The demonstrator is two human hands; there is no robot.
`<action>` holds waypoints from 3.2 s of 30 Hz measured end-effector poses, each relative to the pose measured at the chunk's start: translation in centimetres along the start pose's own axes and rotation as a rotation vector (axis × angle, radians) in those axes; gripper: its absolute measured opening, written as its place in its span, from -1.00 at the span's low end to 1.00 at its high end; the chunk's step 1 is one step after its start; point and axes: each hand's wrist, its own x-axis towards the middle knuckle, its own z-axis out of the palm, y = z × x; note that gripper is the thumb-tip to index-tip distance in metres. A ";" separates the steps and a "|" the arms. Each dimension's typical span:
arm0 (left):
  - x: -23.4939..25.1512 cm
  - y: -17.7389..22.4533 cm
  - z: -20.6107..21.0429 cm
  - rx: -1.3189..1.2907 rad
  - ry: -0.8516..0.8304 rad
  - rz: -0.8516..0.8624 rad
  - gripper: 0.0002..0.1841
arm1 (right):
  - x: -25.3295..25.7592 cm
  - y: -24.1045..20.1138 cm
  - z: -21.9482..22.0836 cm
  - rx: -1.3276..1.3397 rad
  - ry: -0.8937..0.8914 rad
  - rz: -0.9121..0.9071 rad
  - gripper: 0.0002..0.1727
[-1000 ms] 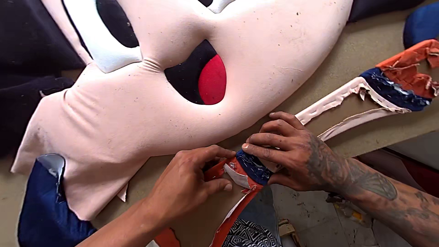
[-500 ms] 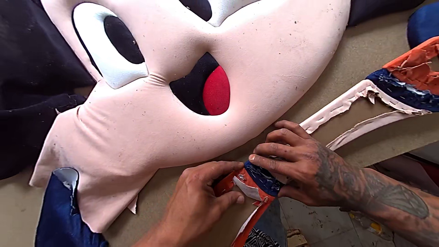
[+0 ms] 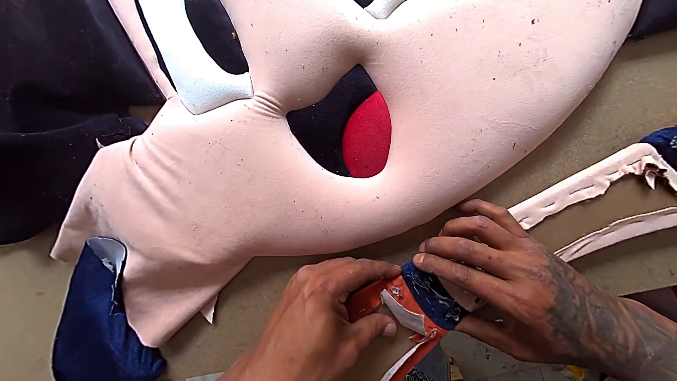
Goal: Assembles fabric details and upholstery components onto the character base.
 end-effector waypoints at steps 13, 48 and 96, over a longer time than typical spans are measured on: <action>-0.2 -0.2 0.1 0.062 0.020 0.059 -0.62 | 0.2 0.0 0.1 -0.009 -0.017 0.023 -0.24; 0.0 -0.4 0.4 -0.005 0.034 0.022 -0.66 | 0.3 0.1 0.2 -0.018 -0.017 -0.014 -0.24; 0.2 -0.1 0.8 -0.010 0.061 0.011 -0.67 | 0.9 -0.1 0.2 -0.023 -0.019 -0.031 -0.25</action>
